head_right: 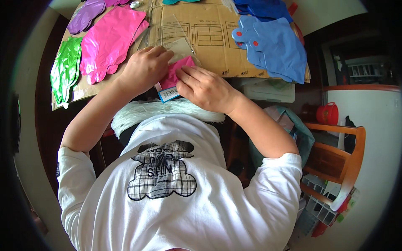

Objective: Sorting and packaging colored plastic sheets and labels at a workbench.

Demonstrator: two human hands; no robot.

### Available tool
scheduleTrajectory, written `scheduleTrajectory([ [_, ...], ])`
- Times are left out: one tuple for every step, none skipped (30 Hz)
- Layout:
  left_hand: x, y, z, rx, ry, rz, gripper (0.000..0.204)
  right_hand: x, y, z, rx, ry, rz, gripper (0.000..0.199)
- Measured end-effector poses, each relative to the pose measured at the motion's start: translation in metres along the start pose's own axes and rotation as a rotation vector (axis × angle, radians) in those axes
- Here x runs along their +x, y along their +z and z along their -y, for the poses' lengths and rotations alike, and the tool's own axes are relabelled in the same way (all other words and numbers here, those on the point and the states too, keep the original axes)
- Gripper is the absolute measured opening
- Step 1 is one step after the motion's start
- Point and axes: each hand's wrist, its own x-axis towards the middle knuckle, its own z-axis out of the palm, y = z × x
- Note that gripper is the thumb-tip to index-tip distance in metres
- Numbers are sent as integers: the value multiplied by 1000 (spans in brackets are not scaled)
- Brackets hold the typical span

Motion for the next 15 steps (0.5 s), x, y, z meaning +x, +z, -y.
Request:
scheduleTrajectory([
  [2,4,-1,51,5,8,9,0,0,1,-8,-2,-1,16],
  [3,6,-3,72,10,5,10,-1,0,2,-16,-5,-2,17],
  [6,9,-5,91,18,2,10,-1,0,2,-31,-8,-4,17],
  [7,10,-6,109,26,-2,11,-2,0,3,-46,-11,-6,17],
  [9,10,-7,109,31,-11,11,-2,0,4,-61,-13,-8,17],
  [10,10,-7,109,36,-20,12,-2,1,4,-54,-13,-14,17],
  [11,10,-7,108,42,-28,13,-1,0,4,-47,-13,-19,16],
  [12,11,-7,97,47,-31,13,-1,0,4,-41,-13,-25,16],
  [14,12,-6,88,53,-34,12,-1,0,4,-39,-18,-32,16],
  [15,12,-6,78,59,-36,12,0,0,5,-37,-24,-39,16],
  [16,13,-5,43,69,-41,12,0,-1,5,-35,-30,-46,16],
  [15,13,-4,7,78,-45,12,0,-2,3,-8,-26,-31,16],
  [15,12,-4,-28,86,-48,12,1,-3,-1,20,-23,-15,16],
  [14,11,-2,-50,100,-20,12,1,-4,-4,47,-20,0,16],
  [12,10,0,-73,114,8,12,2,-4,-8,48,-35,-7,16],
])
